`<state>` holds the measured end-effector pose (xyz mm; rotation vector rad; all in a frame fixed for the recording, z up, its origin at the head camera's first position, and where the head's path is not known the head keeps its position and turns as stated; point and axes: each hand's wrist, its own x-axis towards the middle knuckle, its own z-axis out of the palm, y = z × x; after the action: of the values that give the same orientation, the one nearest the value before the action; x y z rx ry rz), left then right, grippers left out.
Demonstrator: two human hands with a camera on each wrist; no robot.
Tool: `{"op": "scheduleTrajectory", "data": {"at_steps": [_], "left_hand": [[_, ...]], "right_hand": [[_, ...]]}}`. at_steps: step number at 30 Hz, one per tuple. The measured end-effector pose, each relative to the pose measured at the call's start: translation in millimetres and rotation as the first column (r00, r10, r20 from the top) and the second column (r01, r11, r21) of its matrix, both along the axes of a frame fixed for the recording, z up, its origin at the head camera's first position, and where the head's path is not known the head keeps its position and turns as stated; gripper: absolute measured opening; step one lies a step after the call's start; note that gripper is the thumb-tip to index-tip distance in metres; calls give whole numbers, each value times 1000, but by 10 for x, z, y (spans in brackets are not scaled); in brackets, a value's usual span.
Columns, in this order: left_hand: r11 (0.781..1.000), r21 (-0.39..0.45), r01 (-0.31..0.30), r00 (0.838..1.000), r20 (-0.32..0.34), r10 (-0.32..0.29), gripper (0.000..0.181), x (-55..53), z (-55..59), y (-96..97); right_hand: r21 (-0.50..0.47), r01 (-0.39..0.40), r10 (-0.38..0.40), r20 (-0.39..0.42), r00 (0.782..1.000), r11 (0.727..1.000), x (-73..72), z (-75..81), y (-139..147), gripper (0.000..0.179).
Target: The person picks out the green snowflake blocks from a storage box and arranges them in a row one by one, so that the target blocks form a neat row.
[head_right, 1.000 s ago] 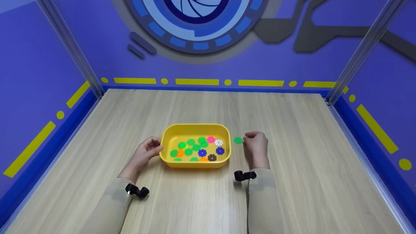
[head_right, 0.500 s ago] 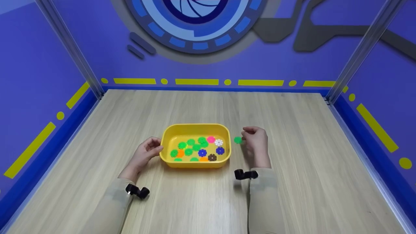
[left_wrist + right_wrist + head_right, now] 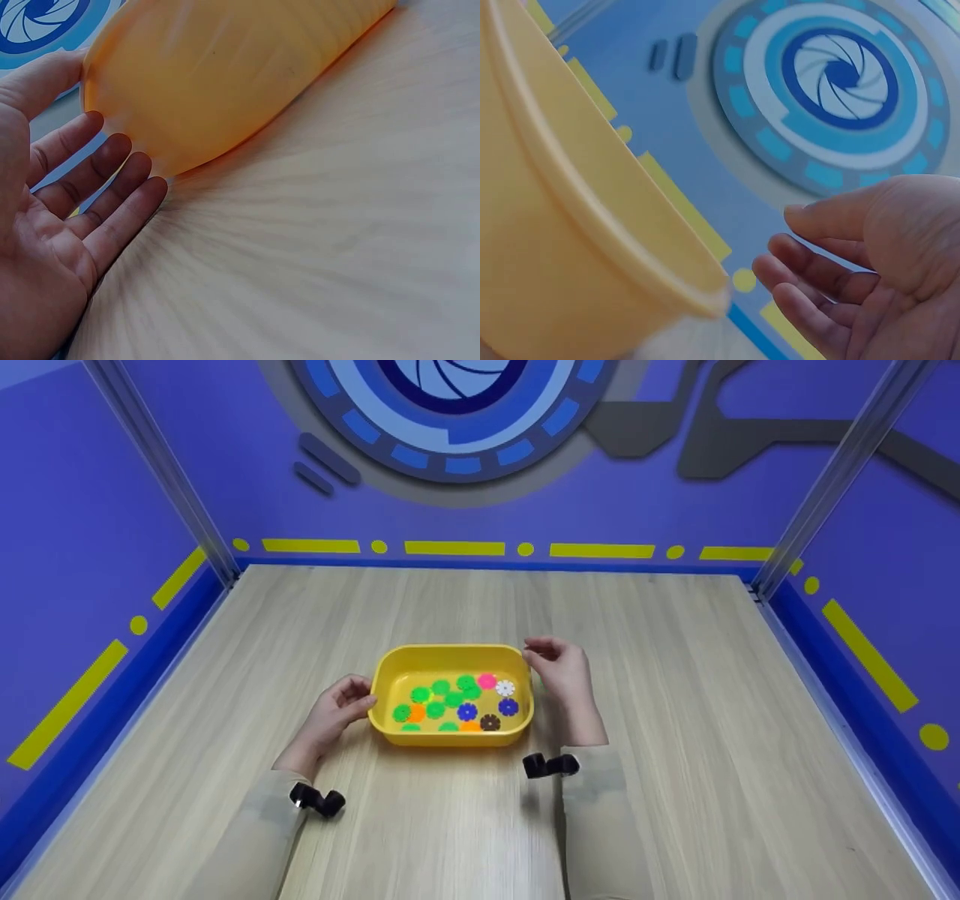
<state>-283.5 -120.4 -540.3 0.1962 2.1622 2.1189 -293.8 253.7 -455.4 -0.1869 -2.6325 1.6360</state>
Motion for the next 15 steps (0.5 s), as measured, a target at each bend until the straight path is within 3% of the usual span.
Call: {"op": "scheduleTrajectory", "data": {"at_steps": [9,12,15], "left_hand": [[1000,0,13,1000,-9,-13,29,-6,20,3],[1000,-5,8,1000,-7,-8,29,5,22,3],[1000,-6,1,1000,2,-1,29,14,18,5]], "right_hand": [[83,-165,167,-15,986,983,-57,-40,-331,31],[119,-242,243,7,970,963,-94,-89,-447,30],[187,-327,328,27,944,926,-129,-140,-553,30]]}}
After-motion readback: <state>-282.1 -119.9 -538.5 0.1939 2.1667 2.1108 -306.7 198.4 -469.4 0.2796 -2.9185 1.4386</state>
